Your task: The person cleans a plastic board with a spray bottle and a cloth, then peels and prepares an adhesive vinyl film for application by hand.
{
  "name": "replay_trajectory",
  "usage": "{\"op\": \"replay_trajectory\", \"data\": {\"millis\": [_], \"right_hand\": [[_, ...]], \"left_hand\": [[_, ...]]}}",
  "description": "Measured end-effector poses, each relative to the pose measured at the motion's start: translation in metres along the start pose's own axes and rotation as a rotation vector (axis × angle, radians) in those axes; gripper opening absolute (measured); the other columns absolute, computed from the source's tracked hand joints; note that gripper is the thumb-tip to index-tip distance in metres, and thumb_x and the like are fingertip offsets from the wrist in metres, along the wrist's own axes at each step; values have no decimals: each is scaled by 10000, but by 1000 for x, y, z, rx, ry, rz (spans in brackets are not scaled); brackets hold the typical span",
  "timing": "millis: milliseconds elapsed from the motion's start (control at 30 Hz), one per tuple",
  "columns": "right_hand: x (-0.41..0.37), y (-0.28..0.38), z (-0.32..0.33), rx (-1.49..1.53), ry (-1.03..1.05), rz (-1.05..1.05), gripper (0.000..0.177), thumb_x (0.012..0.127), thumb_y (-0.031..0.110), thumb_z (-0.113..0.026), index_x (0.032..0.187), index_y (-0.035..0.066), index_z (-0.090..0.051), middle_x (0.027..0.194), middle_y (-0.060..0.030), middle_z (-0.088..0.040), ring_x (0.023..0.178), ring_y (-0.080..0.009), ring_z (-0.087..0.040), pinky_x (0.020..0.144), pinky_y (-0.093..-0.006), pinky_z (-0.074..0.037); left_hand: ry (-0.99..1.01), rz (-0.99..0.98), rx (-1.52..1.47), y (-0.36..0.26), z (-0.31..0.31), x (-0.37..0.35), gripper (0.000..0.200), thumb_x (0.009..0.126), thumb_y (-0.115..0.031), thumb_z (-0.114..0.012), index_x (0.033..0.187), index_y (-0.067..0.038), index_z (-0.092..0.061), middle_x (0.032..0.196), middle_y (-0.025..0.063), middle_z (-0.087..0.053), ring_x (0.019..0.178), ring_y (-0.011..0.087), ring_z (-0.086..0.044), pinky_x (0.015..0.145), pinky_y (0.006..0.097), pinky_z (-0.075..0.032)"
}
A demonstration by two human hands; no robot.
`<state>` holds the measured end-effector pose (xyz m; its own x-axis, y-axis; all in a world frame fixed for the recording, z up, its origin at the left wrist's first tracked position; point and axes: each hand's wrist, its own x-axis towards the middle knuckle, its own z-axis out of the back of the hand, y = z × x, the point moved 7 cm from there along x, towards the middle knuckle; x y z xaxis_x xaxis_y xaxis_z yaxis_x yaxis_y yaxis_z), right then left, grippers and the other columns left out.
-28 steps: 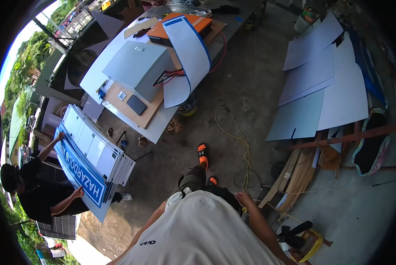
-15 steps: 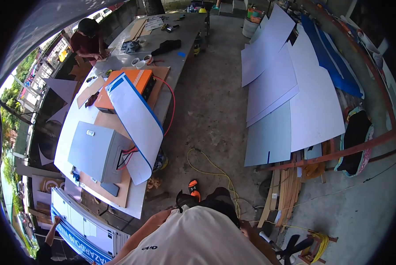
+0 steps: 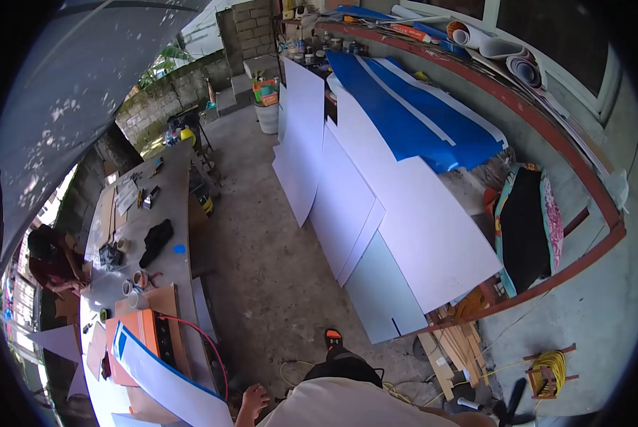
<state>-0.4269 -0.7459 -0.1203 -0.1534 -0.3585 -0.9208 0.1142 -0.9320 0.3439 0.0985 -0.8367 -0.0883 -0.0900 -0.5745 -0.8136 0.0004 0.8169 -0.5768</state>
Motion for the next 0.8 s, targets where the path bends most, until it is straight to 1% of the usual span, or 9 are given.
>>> {"op": "replay_trajectory", "data": {"millis": [67,133,200,367,533,567,600,733,800], "right_hand": [[17,51,18,6,-11,19,313,972,353,-615,1196,151,-699,1017,-71,-720,856,-249,-684,825,-413,-545],[28,102,35,20,-21,50,317,971,352,-616,1201,150,-695,1024,-74,-720,859,-256,-686,828,-418,-545],[38,151,51,38,-35,95,321,969,352,-617,1206,149,-692,1030,-77,-719,862,-262,-687,830,-422,-546],[68,251,78,82,-102,168,331,965,350,-619,1219,147,-683,1046,-84,-718,869,-279,-692,837,-433,-548],[95,313,71,40,-138,150,343,961,349,-621,1231,145,-674,1062,-92,-717,877,-296,-696,843,-444,-550],[103,324,67,9,-141,151,345,960,349,-621,1234,145,-672,1065,-93,-717,878,-300,-697,845,-446,-551],[112,337,63,-42,-144,167,347,960,349,-622,1236,144,-670,1068,-95,-716,880,-303,-698,846,-448,-551],[138,401,51,-473,-140,414,357,956,348,-623,1246,142,-663,1081,-100,-715,885,-317,-701,851,-457,-553],[148,455,55,-680,-109,566,362,955,347,-624,1251,142,-659,1087,-103,-715,888,-324,-703,854,-461,-554]], "left_hand": [[272,147,-499,-3,7,36,416,920,-262,-601,1316,-138,-585,1148,43,-686,903,344,-699,720,468,-554],[-117,116,59,-29,6,58,382,920,-261,-596,1284,-142,-598,1157,42,-684,922,332,-698,735,463,-556],[-199,126,247,-69,-10,73,350,921,-260,-591,1251,-147,-611,1165,41,-682,941,321,-696,750,459,-558],[-122,41,816,-121,-28,124,276,922,-258,-578,1171,-157,-645,1186,40,-677,988,292,-693,787,447,-563],[60,-416,1583,-157,-17,210,220,924,-256,-565,1090,-168,-679,1207,39,-672,1035,263,-689,824,435,-568],[147,-69,1539,-182,-9,234,255,921,-238,-572,1146,-174,-674,1164,17,-685,1089,212,-668,821,412,-575],[159,-82,1532,-214,-3,255,245,916,-229,-575,1135,-182,-674,1137,10,-688,1059,205,-670,800,394,-569],[-121,-456,1757,-347,26,319,215,895,-192,-587,1089,-213,-674,1027,-17,-699,939,177,-678,716,323,-546],[-205,-548,1321,-401,48,351,230,794,-164,-679,1012,-98,-713,1070,107,-679,1025,291,-671,842,389,-579]]}}
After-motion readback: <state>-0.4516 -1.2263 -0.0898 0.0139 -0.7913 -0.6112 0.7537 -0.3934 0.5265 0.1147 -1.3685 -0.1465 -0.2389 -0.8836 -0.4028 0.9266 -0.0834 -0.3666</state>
